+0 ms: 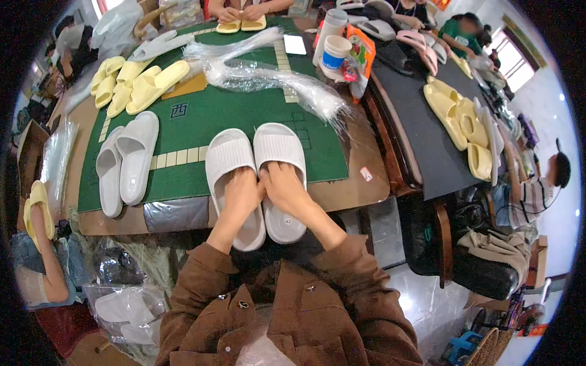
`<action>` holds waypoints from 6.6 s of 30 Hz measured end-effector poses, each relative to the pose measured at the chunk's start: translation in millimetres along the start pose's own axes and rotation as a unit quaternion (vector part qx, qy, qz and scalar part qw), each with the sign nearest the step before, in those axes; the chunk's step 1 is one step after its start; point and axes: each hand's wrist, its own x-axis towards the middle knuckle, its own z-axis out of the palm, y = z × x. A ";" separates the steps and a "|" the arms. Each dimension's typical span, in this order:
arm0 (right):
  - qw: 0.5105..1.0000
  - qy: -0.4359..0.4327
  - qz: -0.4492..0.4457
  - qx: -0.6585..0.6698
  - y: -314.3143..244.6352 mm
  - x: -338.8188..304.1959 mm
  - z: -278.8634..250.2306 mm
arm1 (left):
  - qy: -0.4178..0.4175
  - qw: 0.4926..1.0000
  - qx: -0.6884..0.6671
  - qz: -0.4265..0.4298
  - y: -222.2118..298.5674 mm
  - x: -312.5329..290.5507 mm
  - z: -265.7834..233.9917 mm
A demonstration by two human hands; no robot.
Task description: The person assembles pairs of plastic slide sandals by hand at a workbench. They pick up individual slippers in white, yellow, and black, align the soles, and press them together to secure the fit. The person handles the items one at a time, occasionally adjusting their position on the green mat.
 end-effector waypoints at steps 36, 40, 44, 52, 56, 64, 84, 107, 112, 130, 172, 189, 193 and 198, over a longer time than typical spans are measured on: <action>0.986 -0.113 0.030 0.115 4.5 150.7 15.1 | -0.019 0.999 -0.031 -0.004 2.8 3.2 -7.0; 0.973 0.013 0.076 0.216 14.7 138.4 -8.0 | 0.029 0.997 -0.039 0.063 -2.3 -13.4 -22.6; 0.954 0.079 0.125 0.260 14.9 131.2 -22.3 | 0.160 0.968 0.022 0.192 9.0 -34.0 -44.4; 0.920 0.107 0.098 0.365 4.6 122.6 -10.5 | 0.161 0.953 -0.232 0.108 -3.3 65.5 -52.4; 0.915 0.120 0.105 0.371 14.5 121.2 -3.8 | 0.097 0.938 -0.325 0.076 -5.3 104.1 -32.4; 0.909 0.101 0.047 0.401 14.4 113.8 -1.3 | 0.106 0.888 -0.447 0.007 -11.7 99.3 -34.7; 0.937 0.159 0.077 0.300 -0.4 106.2 -0.8 | 0.135 0.907 -0.399 0.003 -19.8 95.1 -32.9; 0.906 0.162 0.098 0.378 -1.4 107.7 4.0 | 0.002 0.846 -0.531 -0.038 -28.5 101.3 -35.7; 0.908 0.128 0.095 0.387 0.3 106.9 6.0 | -0.018 0.854 -0.520 -0.028 -32.2 100.0 -37.7; 0.943 0.275 0.067 0.174 86.4 74.3 -88.2 | 0.114 0.969 -0.085 0.200 6.2 53.1 -51.3; 0.919 0.238 0.306 0.067 249.1 -57.7 -309.6 | 0.158 0.941 0.279 0.104 -36.9 -9.2 -61.4; 0.948 0.007 0.316 0.046 234.9 -40.0 -311.4 | 0.175 0.944 0.274 0.058 -30.3 -16.2 -54.5; 0.967 -0.067 0.232 -0.082 207.7 -51.9 -304.6 | 0.178 0.948 0.258 0.060 -34.7 -14.4 -53.5; 0.940 0.143 0.283 -0.129 213.5 -35.9 -263.5 | 0.185 0.944 0.255 0.101 -83.9 -9.5 -90.2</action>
